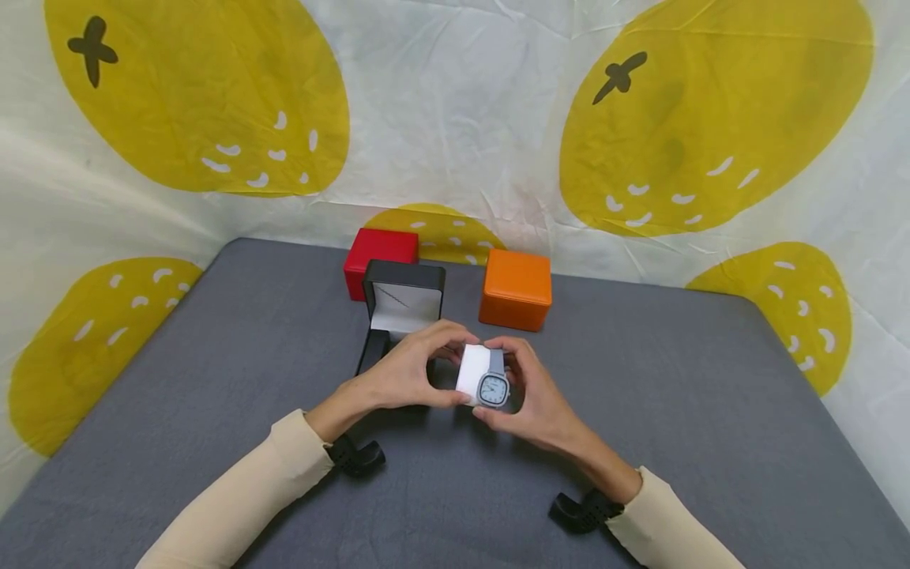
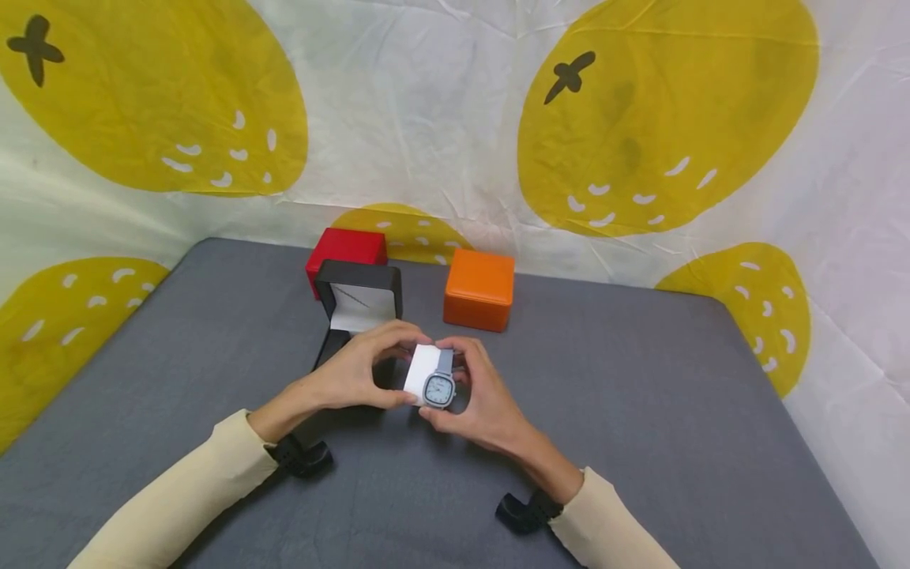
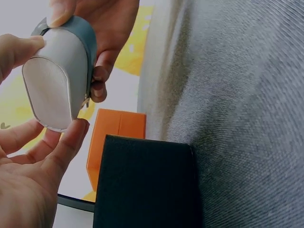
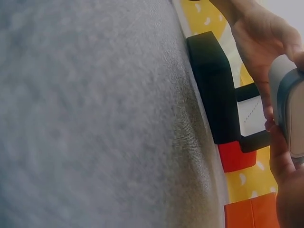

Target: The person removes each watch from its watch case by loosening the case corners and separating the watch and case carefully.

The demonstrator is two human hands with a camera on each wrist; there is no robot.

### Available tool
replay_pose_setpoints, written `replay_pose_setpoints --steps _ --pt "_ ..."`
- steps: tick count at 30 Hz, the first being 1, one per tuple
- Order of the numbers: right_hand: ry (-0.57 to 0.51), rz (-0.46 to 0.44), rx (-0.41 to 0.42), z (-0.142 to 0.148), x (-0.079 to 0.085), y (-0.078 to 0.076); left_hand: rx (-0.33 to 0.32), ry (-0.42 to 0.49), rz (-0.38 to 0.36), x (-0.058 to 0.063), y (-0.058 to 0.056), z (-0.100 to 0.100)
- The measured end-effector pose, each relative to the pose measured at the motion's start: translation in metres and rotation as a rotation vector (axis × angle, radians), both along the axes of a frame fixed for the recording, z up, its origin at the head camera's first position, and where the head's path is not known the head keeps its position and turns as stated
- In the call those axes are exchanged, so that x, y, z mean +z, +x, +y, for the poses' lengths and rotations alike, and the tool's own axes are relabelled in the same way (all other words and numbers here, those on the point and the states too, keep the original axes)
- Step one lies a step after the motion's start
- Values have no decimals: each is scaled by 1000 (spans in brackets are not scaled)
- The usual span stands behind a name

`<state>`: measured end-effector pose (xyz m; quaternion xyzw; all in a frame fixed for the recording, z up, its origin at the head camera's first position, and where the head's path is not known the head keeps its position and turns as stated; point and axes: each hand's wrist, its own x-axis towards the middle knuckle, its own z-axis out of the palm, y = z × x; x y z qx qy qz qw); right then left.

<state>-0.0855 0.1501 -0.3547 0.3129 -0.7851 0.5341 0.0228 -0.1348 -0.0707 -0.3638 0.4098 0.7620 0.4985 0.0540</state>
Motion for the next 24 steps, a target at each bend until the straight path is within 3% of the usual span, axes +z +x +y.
replay_pose_setpoints --steps 11,14,20,24 --pt "77 -3 -42 1 -28 -12 -22 23 -37 -3 -2 -5" --pt "85 -16 -35 4 -29 -13 -15 20 -39 -3 -3 -10" --pt "-9 -114 -123 23 -30 -20 94 83 -82 2 -5 -26" --pt "33 -85 -85 26 -28 -24 53 79 -93 5 -6 -24"
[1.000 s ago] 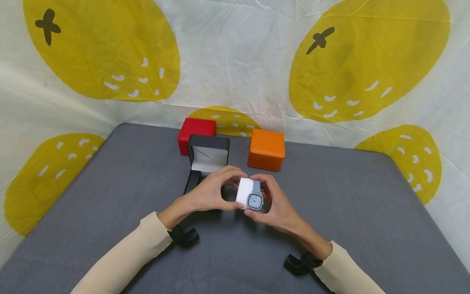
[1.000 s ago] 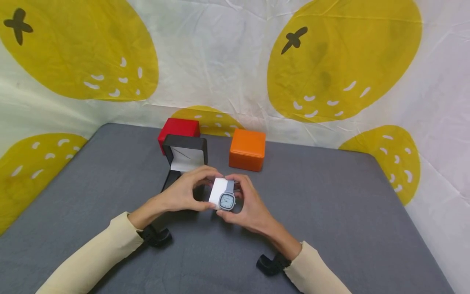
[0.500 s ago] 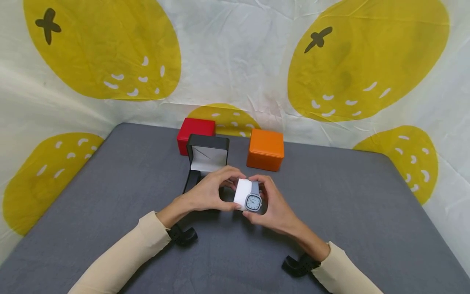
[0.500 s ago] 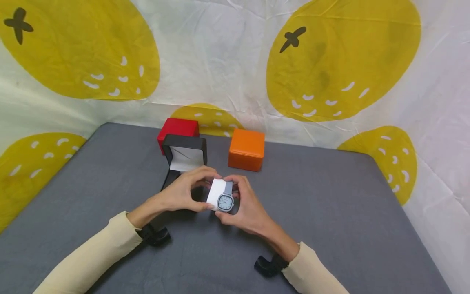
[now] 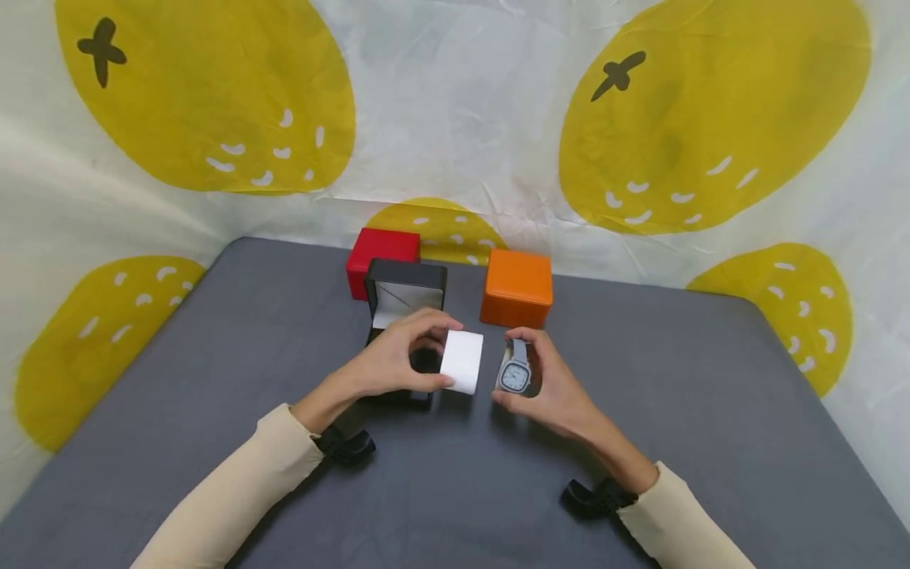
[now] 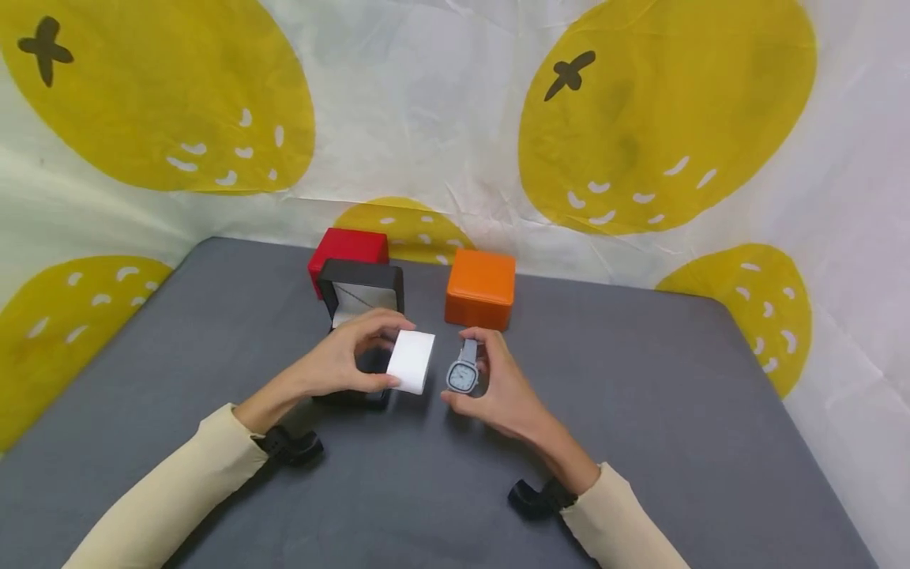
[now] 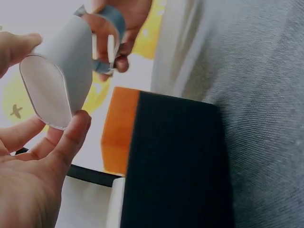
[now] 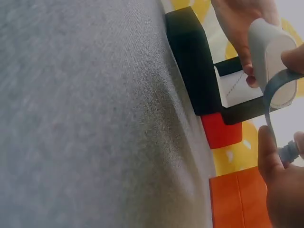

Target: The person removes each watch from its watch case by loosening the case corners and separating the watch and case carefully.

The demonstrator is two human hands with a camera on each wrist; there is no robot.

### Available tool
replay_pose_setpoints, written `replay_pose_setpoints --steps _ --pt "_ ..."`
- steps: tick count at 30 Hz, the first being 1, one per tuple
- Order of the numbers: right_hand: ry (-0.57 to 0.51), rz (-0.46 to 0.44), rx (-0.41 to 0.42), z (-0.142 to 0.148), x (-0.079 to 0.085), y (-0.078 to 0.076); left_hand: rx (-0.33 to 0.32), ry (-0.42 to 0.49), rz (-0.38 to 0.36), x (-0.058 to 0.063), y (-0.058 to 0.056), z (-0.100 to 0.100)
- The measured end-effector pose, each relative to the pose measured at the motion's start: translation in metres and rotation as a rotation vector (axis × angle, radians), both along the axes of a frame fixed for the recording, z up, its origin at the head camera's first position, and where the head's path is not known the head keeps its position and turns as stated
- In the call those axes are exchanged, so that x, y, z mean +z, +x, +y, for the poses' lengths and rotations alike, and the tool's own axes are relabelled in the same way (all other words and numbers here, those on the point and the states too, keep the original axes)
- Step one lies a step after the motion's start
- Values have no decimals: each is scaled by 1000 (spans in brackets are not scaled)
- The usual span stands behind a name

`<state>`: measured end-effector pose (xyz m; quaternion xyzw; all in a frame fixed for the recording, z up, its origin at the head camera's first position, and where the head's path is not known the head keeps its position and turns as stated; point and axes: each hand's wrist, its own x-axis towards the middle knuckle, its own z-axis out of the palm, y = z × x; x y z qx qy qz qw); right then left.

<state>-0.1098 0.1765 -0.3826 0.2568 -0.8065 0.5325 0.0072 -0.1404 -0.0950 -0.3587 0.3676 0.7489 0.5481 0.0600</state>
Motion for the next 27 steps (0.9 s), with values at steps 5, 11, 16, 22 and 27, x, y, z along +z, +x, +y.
replay_pose_setpoints --steps 5,11,16,22,27 --pt "83 58 3 5 -1 -4 32 17 0 3 -1 0" --pt "108 57 -28 19 -2 -14 57 17 7 5 -1 -3" --pt "155 33 -33 27 -5 -20 38 29 5 4 -1 -4" --pt "205 -6 -45 33 -10 -23 67 13 23 3 -2 -7" --pt "220 -2 -41 36 -16 -26 86 14 48 3 -5 -7"
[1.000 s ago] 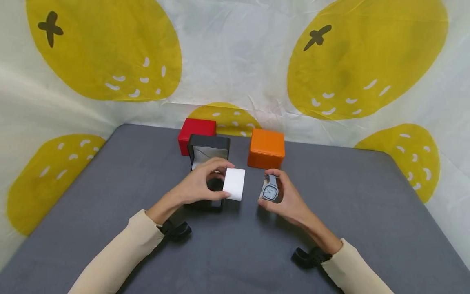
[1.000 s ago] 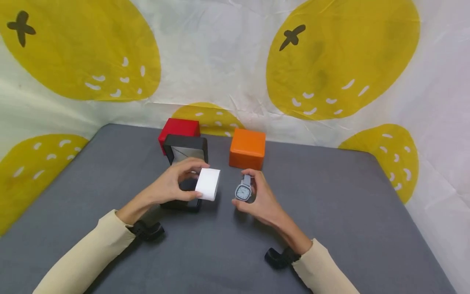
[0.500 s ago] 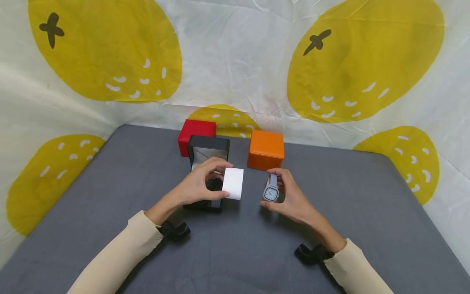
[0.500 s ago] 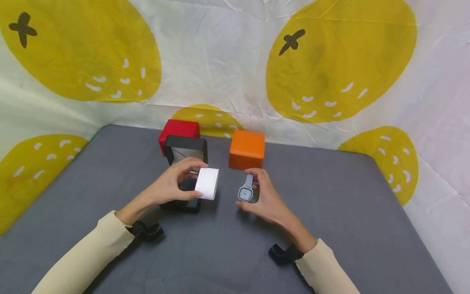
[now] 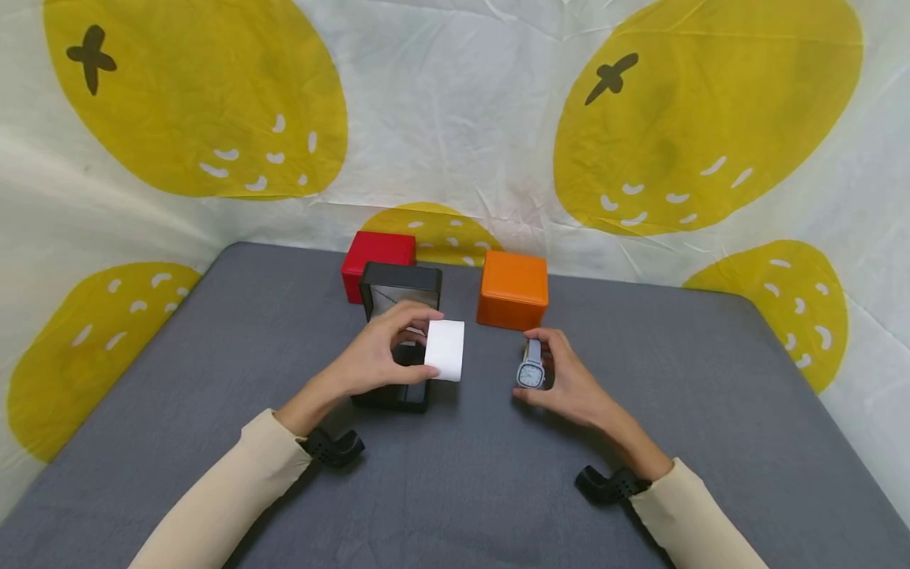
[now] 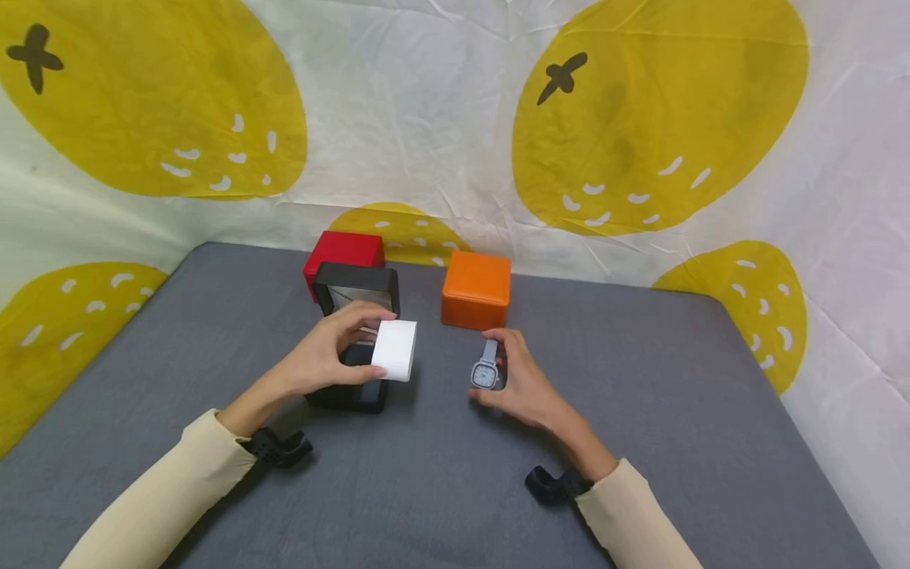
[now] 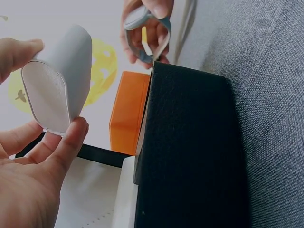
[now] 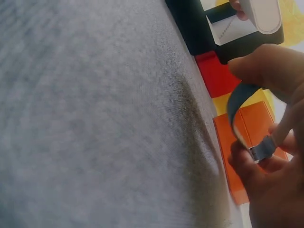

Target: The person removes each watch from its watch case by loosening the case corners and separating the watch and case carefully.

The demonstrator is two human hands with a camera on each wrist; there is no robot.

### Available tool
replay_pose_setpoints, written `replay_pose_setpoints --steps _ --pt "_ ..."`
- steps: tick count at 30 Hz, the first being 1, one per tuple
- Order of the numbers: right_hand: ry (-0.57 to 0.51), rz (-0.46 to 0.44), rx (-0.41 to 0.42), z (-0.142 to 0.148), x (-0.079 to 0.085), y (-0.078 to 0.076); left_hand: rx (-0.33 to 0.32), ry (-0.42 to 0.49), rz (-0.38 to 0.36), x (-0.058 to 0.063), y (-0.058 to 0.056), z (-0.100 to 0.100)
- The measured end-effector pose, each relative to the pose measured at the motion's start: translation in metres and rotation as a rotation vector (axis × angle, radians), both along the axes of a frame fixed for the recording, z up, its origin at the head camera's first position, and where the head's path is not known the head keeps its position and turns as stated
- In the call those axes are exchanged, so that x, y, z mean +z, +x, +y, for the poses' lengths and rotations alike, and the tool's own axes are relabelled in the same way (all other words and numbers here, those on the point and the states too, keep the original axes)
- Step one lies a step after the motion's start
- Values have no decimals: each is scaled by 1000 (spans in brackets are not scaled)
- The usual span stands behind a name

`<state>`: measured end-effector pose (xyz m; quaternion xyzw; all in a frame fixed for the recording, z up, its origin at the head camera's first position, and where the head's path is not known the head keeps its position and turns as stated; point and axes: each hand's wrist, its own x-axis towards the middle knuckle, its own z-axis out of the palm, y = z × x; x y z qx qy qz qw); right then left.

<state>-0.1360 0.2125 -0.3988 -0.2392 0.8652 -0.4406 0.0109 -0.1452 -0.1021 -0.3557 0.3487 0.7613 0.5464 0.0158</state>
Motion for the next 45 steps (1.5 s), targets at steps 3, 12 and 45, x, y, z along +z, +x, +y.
replay_pose_setpoints --steps 3,12,45 --pt "30 12 3 1 -4 -1 5 -3 1 0 0 0" --pt "53 58 1 1 -13 -3 7 -9 -16 -3 -1 -2" --pt "187 109 80 12 -17 -7 47 -44 -70 -2 -5 -26"
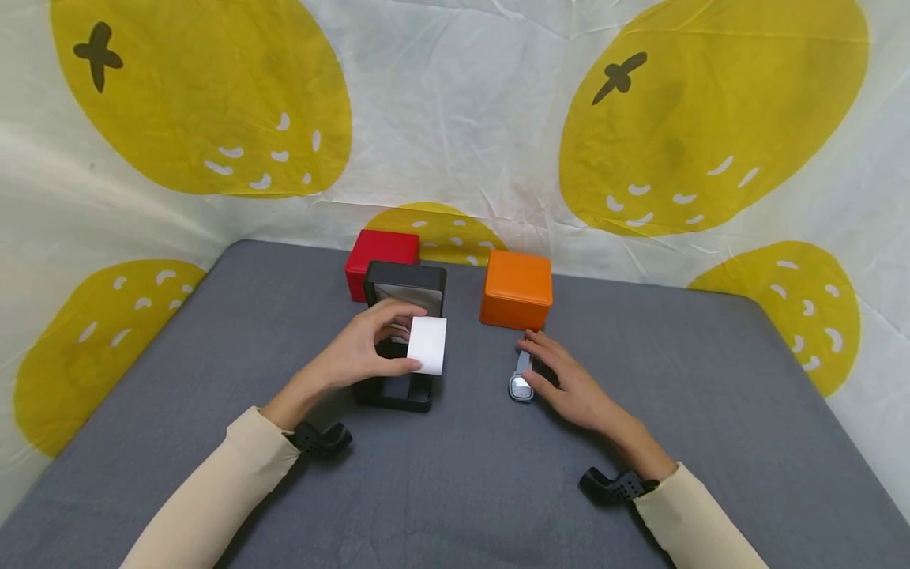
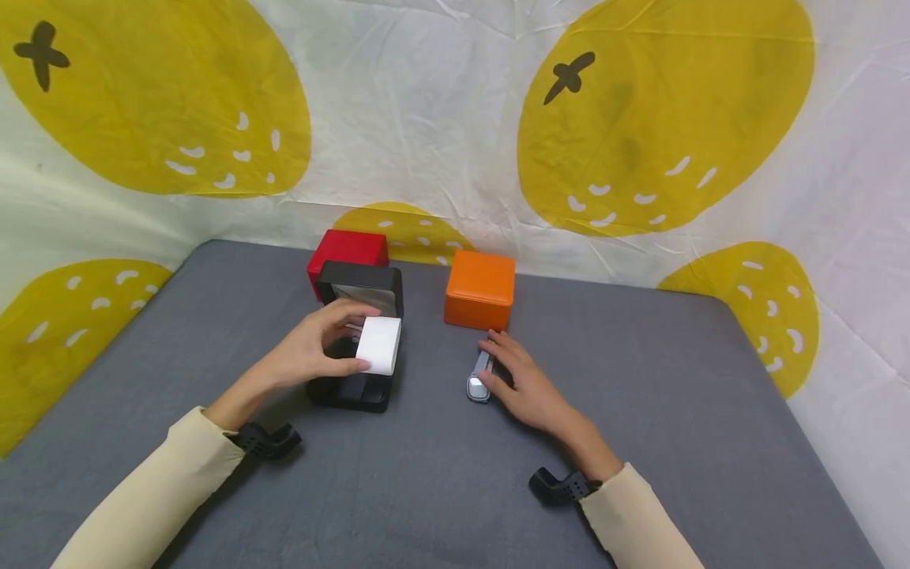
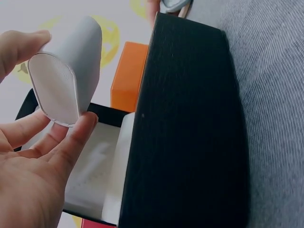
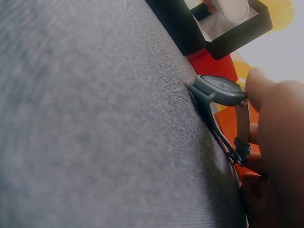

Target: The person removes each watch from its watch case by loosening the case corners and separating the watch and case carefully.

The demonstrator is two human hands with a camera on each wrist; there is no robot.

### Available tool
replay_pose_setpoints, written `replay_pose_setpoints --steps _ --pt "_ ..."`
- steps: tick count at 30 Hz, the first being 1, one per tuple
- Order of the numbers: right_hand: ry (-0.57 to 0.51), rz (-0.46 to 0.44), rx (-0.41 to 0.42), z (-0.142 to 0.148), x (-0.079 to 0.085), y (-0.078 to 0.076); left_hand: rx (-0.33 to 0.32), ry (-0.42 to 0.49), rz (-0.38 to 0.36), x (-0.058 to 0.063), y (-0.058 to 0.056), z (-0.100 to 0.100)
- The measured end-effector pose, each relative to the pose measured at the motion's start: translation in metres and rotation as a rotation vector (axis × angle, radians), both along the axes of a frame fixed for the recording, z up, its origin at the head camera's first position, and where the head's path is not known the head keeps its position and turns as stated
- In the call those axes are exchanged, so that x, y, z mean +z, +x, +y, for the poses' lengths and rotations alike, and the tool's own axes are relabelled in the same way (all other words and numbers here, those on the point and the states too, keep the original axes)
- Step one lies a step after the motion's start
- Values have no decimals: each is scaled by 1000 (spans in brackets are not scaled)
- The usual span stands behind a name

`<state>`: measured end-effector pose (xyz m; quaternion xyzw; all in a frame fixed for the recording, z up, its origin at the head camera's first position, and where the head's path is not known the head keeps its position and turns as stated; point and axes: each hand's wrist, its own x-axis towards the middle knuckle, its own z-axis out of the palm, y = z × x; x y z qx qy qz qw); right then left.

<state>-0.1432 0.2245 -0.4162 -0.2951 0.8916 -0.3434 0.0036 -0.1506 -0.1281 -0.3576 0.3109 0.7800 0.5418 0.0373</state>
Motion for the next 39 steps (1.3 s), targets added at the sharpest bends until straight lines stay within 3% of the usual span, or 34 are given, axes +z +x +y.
replay_pose_setpoints --steps 16,23,28,34,39 --pt "103 -15 -2 4 7 -1 30 -33 21 4 -2 -8" --pt "62 108 -71 2 -1 -2 47 -46 14 2 -1 -10" --pt "70 184 -53 1 -2 -2 48 -44 21 0 -1 -10" --pt "-20 268 -86 1 4 3 49 -53 29 -1 0 -10" --pt "10 273 -58 5 12 15 52 -56 30 -2 1 -12"
